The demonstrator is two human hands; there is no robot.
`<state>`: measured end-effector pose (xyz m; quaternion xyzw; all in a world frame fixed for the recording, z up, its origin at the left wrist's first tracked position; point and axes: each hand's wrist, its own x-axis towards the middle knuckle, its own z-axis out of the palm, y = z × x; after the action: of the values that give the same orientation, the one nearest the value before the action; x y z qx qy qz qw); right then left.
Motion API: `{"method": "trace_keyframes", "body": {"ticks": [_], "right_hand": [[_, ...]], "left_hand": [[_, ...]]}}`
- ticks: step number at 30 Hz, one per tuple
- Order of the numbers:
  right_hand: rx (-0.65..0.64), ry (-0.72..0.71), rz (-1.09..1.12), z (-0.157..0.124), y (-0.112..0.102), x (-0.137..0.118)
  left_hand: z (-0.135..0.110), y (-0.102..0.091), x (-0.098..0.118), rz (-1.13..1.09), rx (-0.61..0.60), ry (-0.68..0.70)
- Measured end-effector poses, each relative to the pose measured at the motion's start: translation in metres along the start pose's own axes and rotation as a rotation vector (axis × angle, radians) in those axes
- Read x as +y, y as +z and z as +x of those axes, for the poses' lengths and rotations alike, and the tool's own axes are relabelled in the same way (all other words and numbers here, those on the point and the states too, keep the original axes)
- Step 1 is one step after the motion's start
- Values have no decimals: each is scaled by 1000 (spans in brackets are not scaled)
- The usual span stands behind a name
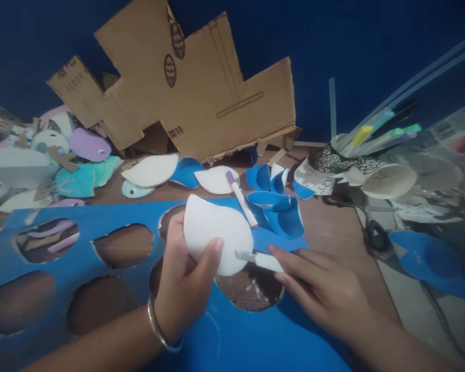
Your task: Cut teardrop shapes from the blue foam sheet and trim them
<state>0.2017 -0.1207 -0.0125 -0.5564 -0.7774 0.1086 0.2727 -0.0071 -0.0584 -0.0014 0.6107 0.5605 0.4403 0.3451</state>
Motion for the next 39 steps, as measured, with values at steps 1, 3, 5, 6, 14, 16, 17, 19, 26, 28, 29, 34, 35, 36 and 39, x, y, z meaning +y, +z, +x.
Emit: {"method": "trace_keyframes", "body": {"ticks": [1, 3, 5, 6, 14, 16, 17, 19, 26, 28, 29, 34, 35, 36, 39], "right_hand": [[-1, 0, -2, 0, 0, 0], [1, 2, -4, 0, -1, 0], [5, 2, -4, 0, -1, 0], [8, 1, -4, -1, -1, 0], [-1, 9, 15, -1, 0, 1], [7, 12, 14, -1, 1, 1], [13, 10, 12, -2, 1, 1], [15, 7, 4, -1, 0, 1], [15, 3, -14, -1, 0, 1], [19, 5, -10, -1, 0, 1], [21, 6, -7, -1, 0, 1], [25, 8, 4, -1, 0, 1], [24, 9, 4, -1, 0, 1], [24, 9, 3, -1, 0, 1], [22, 9, 3, -1, 0, 1]], "left_hand": [[0, 0, 0, -2, -3, -1], [0, 0, 0, 6, 4, 7], [0, 0, 1, 19, 11, 24], [0, 0, 1, 22, 14, 31], [1, -1, -1, 3, 18, 30], [1, 0, -1, -9, 13, 23], [1, 0, -1, -18, 7, 18], [0, 0, 0, -35, -5, 6], [-3, 1, 1, -56, -9, -32], [-2, 0, 1, -45, -1, -15], [-1, 0, 1, -38, 1, -5], [0, -1, 0, -9, 10, 32], [0, -1, 0, -12, 9, 30], [0, -1, 0, -20, 5, 24], [-1, -1, 1, -54, -22, -29]]}}
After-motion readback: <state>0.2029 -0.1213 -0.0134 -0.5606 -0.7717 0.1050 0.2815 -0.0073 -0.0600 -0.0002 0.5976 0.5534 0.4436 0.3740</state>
